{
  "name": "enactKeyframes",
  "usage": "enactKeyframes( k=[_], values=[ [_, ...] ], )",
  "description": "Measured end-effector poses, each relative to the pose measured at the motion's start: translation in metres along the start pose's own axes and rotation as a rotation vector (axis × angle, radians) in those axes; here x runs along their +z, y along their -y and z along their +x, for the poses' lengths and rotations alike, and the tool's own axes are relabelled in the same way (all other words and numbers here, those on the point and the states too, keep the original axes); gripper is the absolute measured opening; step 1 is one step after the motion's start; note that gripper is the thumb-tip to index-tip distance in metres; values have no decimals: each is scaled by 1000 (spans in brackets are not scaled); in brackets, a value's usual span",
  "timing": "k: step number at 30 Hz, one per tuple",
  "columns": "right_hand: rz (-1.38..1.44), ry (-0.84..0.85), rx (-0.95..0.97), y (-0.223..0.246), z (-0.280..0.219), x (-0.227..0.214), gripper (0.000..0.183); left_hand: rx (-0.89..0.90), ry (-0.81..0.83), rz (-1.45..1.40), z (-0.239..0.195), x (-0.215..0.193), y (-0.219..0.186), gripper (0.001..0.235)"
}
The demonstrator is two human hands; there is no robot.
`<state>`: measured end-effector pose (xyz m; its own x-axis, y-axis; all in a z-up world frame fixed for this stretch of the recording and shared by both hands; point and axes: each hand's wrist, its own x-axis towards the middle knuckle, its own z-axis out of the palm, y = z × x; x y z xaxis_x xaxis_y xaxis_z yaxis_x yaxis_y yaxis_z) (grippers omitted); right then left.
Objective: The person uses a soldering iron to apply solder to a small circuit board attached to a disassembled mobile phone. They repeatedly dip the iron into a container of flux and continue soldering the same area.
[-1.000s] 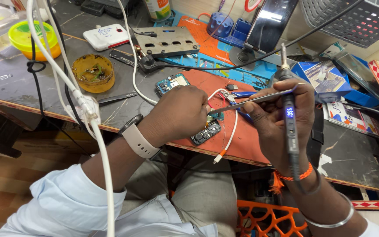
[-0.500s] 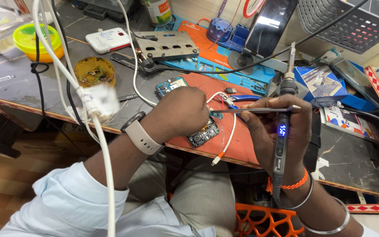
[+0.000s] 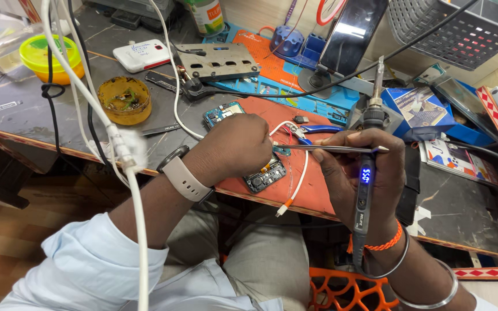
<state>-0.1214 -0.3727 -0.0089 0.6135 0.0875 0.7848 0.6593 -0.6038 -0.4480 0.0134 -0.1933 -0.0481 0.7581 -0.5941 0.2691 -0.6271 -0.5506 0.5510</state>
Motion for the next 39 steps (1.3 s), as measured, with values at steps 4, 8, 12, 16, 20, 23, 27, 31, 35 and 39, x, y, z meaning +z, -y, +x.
enactKeyframes(
  k=[4, 8, 12, 16, 20, 23, 27, 31, 35, 39],
  values=[
    [5, 22, -15, 2, 2, -1, 45, -16, -30, -16, -3, -3, -6, 27],
    [-143, -54, 94, 5, 1, -11, 47, -9, -87, -94, -12, -13, -10, 25],
    [20, -161, 146, 6, 4, -20, 36, 110, -296, -110, -37, -27, -5, 22],
    [-143, -112, 532, 8, 9, -31, 12, 14, -643, 200, -85, -51, 11, 34],
    [-192, -57, 535, -6, 2, -36, 10, -106, -831, 454, -112, -66, 55, 45],
    [-205, -22, 551, -5, -1, -34, 13, -199, -857, 468, -116, -58, 83, 52],
    [-171, -38, 394, 12, -9, -29, 30, -239, -870, 149, -116, -55, 92, 49],
    [-31, -94, 291, 30, -13, -26, 42, -38, -881, 282, -116, -66, 71, 49],
    [-108, -121, 314, 49, -5, -19, 45, 52, -874, 188, -124, -67, 31, 61],
    [-178, -173, 432, 79, -5, -19, 45, 232, -834, 148, -137, -61, -9, 74]
  ],
)
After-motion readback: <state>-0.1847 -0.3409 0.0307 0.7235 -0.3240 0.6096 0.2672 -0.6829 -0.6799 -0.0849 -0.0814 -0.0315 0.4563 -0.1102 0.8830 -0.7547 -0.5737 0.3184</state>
